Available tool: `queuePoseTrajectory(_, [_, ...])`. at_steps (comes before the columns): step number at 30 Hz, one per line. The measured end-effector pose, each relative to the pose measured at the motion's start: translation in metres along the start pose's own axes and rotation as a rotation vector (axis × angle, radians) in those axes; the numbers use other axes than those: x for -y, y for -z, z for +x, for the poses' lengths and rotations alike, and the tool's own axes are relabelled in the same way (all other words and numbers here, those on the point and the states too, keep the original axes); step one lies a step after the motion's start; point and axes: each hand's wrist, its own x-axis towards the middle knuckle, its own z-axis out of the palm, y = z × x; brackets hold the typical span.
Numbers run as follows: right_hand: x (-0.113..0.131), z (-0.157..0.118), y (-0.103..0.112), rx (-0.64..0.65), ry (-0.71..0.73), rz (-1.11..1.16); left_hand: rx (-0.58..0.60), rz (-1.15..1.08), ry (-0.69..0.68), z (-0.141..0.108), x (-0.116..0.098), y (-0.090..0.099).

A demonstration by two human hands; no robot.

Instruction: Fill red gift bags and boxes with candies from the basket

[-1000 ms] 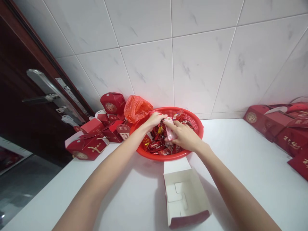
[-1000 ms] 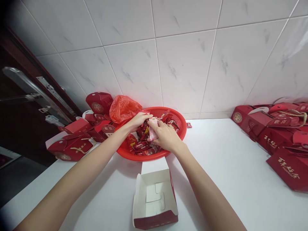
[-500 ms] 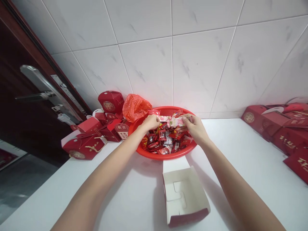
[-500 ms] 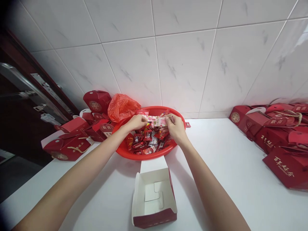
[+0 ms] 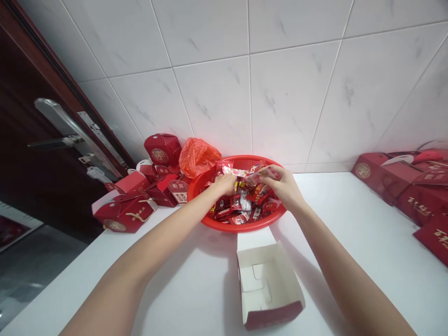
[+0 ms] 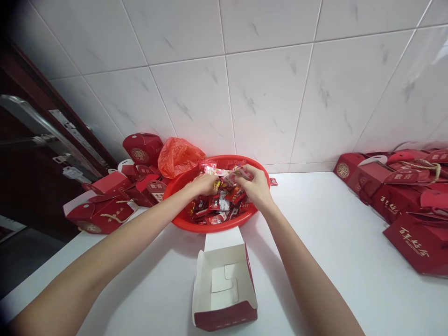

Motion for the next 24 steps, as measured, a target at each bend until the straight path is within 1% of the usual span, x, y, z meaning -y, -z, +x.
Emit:
queuePoseTrajectory(3, [0.0,0.0,0.0,0.027,-0.002,0.051,-0.001,-0.002,-0.033,0.003,0.006,-0.003])
queuePoseTrajectory(5, [0.0,0.0,0.001,0.034,0.01,0.095,-0.015,-0.075,-0.051,0.007,0.014,-0.005])
queuePoseTrajectory(7, [0.0,0.001,0.001,0.022,0.027,0.126,-0.08,-0.24,-0.053,0.014,0.022,-0.007])
queuePoseTrajectory(9, [-0.001,0.003,0.002,-0.013,0.037,0.142,-0.187,-0.471,-0.066,0.02,0.028,-0.008])
queuePoseTrajectory(10, [-0.001,0.003,0.002,-0.036,0.041,0.147,-0.227,-0.587,-0.094,0.022,0.03,-0.008])
queuePoseTrajectory(11, [-0.002,0.004,0.001,-0.067,0.043,0.153,-0.243,-0.703,-0.141,0.023,0.031,-0.007])
queuePoseTrajectory(14, [-0.003,0.006,0.0,-0.22,0.029,0.188,-0.186,-0.982,-0.328,0.021,0.028,-0.003])
queuePoseTrajectory(16, [-0.002,0.007,-0.002,-0.325,-0.018,0.224,-0.156,-1.056,-0.403,0.017,0.024,0.0])
queuePoseTrajectory(17, [-0.002,0.007,-0.002,-0.35,-0.049,0.245,-0.156,-1.068,-0.418,0.015,0.021,0.001])
queuePoseTrajectory(18, [-0.001,0.008,-0.003,-0.352,-0.079,0.262,-0.158,-1.072,-0.423,0.013,0.02,0.001])
queuePoseTrajectory(21, [0.0,0.008,-0.004,-0.301,-0.141,0.272,-0.153,-1.104,-0.423,0.01,0.016,0.002])
queuePoseTrajectory(24, [-0.001,0.008,-0.004,-0.273,-0.124,0.21,-0.125,-1.146,-0.47,0.008,0.014,0.002])
